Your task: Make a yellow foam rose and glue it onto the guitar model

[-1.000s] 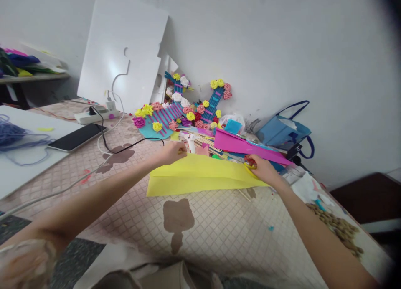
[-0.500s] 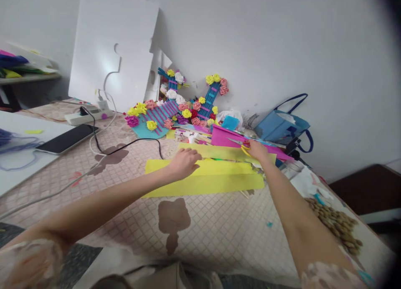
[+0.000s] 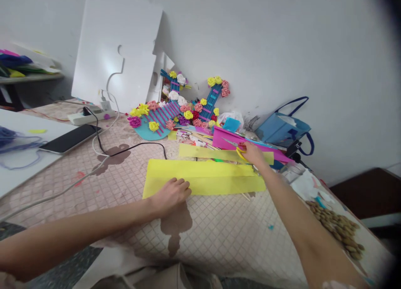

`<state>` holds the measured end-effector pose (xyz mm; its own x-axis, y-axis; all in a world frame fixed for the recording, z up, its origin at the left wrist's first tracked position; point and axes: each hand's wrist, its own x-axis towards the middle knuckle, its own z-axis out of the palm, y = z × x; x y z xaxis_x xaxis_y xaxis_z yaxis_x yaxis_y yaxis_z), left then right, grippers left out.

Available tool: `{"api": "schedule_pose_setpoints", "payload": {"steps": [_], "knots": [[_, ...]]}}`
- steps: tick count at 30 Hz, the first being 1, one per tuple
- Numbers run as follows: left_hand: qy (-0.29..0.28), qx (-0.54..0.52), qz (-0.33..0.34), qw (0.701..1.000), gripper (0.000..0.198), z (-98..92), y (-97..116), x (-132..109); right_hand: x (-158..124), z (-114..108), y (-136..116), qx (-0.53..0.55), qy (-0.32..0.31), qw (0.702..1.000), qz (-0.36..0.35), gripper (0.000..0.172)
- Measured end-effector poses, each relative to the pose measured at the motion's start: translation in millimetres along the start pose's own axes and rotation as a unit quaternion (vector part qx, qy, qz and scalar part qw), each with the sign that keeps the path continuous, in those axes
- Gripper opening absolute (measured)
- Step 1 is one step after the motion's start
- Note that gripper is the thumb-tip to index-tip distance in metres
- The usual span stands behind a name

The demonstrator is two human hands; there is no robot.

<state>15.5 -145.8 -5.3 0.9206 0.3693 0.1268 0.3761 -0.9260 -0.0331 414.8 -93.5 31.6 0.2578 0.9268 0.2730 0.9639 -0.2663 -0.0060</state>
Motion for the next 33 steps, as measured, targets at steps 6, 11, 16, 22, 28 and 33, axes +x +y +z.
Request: {"api": "schedule_pose_setpoints", "payload": {"steps": [6, 11, 16, 22, 28, 33], "knots": [[-0.048, -0.025, -0.032, 0.998, 0.007, -20.5, -6, -13, -35, -4, -26, 0.056, -0.005, 0.997, -0.042, 0.035], [-0.078, -0.107, -0.061, 0.989, 0.016, -45.0, -17, -47, -83, -6, -46, 0.097, -0.038, 0.99, -0.091, 0.03], [-0.059, -0.17, -0.074, 0.981, 0.012, -48.1, -27, -54, -122, -7, -75, 0.13, -0.075, 0.98, -0.134, 0.031], [-0.024, -0.173, -0.078, 0.982, 0.012, -44.4, -36, -23, -138, -5, -96, 0.204, -0.134, 0.95, -0.193, 0.031], [0.059, -0.132, -0.163, 0.976, 0.015, -28.4, -82, 40, -87, -26, -99, 0.127, -0.062, 0.967, -0.212, 0.013], [0.1, -0.118, -0.223, 0.963, 0.033, -6.0, -116, 95, -21, -12, -123, 0.131, -0.051, 0.969, -0.201, 0.012]]}}
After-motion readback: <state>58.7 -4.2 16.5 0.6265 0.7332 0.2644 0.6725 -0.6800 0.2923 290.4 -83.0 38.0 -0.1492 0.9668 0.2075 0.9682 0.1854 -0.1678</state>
